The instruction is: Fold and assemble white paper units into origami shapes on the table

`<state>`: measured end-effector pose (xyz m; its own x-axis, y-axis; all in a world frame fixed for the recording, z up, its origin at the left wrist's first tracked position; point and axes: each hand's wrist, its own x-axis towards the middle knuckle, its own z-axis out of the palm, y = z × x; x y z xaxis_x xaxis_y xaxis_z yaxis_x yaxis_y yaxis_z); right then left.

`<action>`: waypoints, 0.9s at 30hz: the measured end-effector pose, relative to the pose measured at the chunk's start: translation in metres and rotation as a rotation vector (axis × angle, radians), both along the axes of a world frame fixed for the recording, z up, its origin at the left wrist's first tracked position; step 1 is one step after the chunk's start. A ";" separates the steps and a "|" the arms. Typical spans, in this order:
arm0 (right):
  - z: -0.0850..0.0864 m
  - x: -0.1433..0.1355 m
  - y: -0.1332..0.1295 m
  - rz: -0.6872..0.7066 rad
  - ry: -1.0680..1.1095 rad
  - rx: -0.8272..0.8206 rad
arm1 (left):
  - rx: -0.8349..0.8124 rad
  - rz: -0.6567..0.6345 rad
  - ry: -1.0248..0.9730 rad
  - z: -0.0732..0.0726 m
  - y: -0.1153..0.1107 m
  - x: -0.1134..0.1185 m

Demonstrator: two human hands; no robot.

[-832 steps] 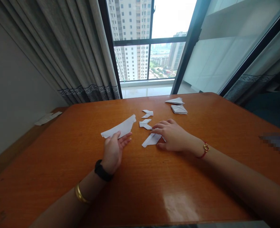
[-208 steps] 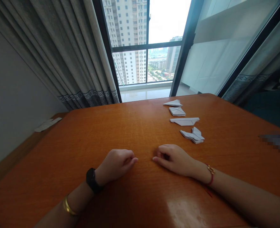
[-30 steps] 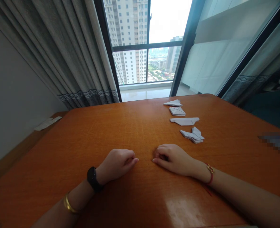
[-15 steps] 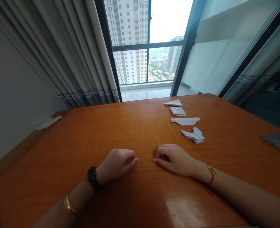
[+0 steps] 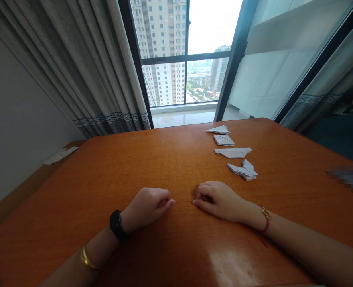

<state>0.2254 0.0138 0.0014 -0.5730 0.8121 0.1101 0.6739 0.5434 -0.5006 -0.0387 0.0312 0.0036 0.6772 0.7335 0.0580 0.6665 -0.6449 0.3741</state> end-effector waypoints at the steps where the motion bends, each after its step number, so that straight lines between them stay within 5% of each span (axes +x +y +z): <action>1: 0.000 0.000 0.000 0.001 0.001 -0.002 | 0.001 -0.001 -0.001 0.000 0.000 0.000; 27: 0.002 0.000 -0.001 0.006 -0.002 0.002 | 0.023 -0.011 0.001 -0.001 -0.001 0.000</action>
<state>0.2250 0.0129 0.0035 -0.5785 0.8082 0.1102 0.6714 0.5485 -0.4984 -0.0392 0.0305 0.0023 0.6854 0.7244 0.0741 0.6597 -0.6608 0.3579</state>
